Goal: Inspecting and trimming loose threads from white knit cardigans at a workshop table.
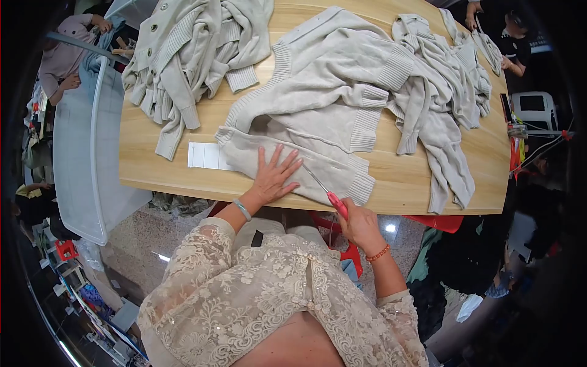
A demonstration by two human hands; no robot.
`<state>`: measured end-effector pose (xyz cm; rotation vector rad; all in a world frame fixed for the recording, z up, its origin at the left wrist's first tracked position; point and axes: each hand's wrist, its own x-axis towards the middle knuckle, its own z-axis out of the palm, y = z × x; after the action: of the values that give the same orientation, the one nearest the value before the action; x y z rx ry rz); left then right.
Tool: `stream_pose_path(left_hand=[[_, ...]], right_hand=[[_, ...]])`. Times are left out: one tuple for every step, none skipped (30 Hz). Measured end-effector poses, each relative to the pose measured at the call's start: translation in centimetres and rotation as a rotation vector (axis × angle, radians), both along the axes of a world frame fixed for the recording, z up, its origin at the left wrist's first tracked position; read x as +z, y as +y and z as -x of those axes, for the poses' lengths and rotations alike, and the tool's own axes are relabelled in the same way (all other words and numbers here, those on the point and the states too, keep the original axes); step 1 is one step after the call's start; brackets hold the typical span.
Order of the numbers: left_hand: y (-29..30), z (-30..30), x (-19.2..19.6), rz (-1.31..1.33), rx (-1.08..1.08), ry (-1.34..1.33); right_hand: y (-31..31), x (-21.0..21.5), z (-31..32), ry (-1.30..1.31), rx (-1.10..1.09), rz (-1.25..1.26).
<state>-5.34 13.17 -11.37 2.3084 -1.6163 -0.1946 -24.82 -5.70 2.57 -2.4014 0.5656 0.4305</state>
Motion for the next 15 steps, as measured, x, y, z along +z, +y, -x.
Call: stream_pose_path(left_hand=[[0.0,0.0,0.0,0.014,-0.001,0.009],[0.1,-0.1,0.1,0.028,-0.001,0.017],[0.0,0.0,-0.1,0.023,-0.001,0.032],[0.0,0.1,-0.3,0.027,-0.001,0.035],[-0.1,0.2,-0.5,0.041,-0.003,0.061],[0.0,0.2,-0.7,0.052,-0.006,0.086],[0.0,-0.1,-0.3,-0.064,-0.033,0.108],[-0.1,0.0,-0.6,-0.062,-0.036,0.112],[0.0,0.1,-1.0,-0.032,-0.020,0.024],[0.1,0.3,-1.4,-0.001,-0.007,-0.063],[0.3,0.4,-1.9,-0.002,-0.007,-0.008],[0.4,0.2,-1.6,-0.001,-0.010,0.000],[0.5,0.1,-1.4,0.004,-0.016,0.066],[0.5,0.0,-1.2,0.009,-0.024,0.135],[0.4,-0.2,-0.6,0.017,-0.034,0.147]], right_hand=[[0.4,0.1,-1.3,-0.002,0.012,-0.013],[0.9,0.1,-2.7,-0.004,0.025,-0.026],[1.5,-0.2,-4.1,0.003,0.040,-0.042],[2.1,-0.9,-5.5,-0.039,0.063,-0.037],[2.8,-1.6,-7.0,-0.081,0.085,-0.032],[3.6,-1.9,-8.8,-0.089,0.120,-0.038],[4.5,-2.3,-10.3,-0.086,0.119,-0.037],[5.3,-3.0,-11.7,-0.116,0.145,-0.028],[5.9,-3.1,-12.8,-0.149,0.178,-0.022],[6.2,-3.0,-13.3,-0.146,0.181,-0.022],[6.4,-3.0,-13.8,-0.128,0.192,-0.015],[6.5,-3.0,-14.1,-0.107,0.200,-0.009],[6.2,-2.9,-13.9,-0.098,0.196,-0.008],[5.3,-2.8,-13.0,-0.064,0.178,-0.023],[4.3,-2.2,-11.9,-0.029,0.155,-0.033]])
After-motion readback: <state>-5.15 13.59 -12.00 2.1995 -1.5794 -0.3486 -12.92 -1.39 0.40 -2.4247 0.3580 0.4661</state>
